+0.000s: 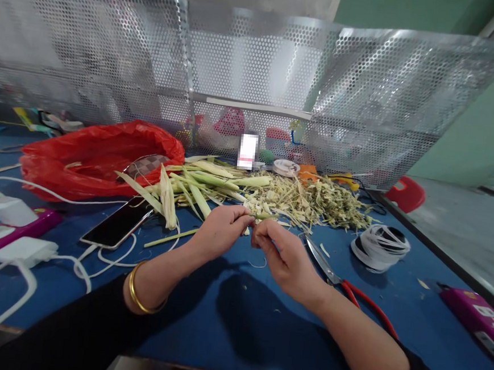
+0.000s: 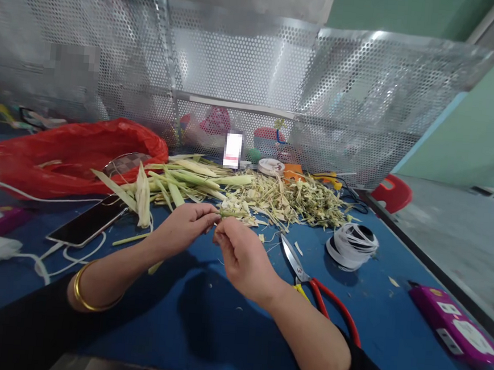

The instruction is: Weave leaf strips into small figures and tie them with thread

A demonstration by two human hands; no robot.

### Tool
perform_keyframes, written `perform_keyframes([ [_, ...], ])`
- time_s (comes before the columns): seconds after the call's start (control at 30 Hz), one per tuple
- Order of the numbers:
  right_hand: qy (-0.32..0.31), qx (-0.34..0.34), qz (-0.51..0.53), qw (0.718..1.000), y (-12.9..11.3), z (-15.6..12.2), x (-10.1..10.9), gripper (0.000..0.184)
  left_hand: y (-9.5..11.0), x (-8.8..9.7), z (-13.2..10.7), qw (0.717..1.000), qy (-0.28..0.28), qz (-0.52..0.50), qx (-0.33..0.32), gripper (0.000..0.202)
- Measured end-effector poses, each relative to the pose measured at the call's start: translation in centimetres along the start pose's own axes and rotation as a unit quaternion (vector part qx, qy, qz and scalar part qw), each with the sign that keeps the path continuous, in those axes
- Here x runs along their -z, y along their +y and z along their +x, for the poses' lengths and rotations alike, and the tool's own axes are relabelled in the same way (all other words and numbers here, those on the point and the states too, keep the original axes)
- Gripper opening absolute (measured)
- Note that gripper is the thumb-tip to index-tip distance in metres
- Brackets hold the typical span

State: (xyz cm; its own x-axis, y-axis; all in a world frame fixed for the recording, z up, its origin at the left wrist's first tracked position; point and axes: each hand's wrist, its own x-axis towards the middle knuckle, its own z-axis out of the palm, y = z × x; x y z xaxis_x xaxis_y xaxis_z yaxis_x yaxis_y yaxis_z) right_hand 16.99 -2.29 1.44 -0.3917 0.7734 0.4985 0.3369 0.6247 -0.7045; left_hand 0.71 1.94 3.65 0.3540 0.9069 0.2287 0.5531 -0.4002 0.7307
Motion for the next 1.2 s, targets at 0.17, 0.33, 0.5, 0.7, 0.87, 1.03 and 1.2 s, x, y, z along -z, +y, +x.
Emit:
perform_keyframes([
  [0.17,-0.001,-0.001,0.003,1.0,-0.6,0.0,0.3,0.017,0.1,0.0,0.0,0.999,-0.011,0.034,-0.006,0.023],
  [0.33,0.017,-0.073,0.052,0.996,-0.9,0.5,1.3,0.016,0.2,-0.1,-0.5,0.993,-0.025,0.101,-0.063,0.021],
  [0.5,0.039,-0.136,0.144,0.979,-0.8,1.1,2.3,0.018,0.4,-0.3,-1.1,0.981,-0.092,0.121,-0.123,0.022],
  [0.7,0.044,-0.235,0.384,0.892,0.3,1.6,2.8,0.017,0.8,0.2,-0.9,0.978,-0.171,-0.02,-0.118,0.017],
  [0.87,0.086,-0.262,0.532,0.801,1.4,1.8,2.2,0.013,0.4,0.0,-0.5,0.988,-0.069,-0.132,-0.044,0.016],
  [1.03,0.114,-0.274,0.574,0.763,1.2,1.7,0.6,0.01,0.3,-0.2,-0.4,0.981,-0.004,-0.196,-0.009,0.019],
  [1.2,0.147,-0.254,0.526,0.798,0.4,1.0,-0.7,0.01,0.8,-0.2,-0.6,0.979,0.05,-0.197,0.028,0.016],
])
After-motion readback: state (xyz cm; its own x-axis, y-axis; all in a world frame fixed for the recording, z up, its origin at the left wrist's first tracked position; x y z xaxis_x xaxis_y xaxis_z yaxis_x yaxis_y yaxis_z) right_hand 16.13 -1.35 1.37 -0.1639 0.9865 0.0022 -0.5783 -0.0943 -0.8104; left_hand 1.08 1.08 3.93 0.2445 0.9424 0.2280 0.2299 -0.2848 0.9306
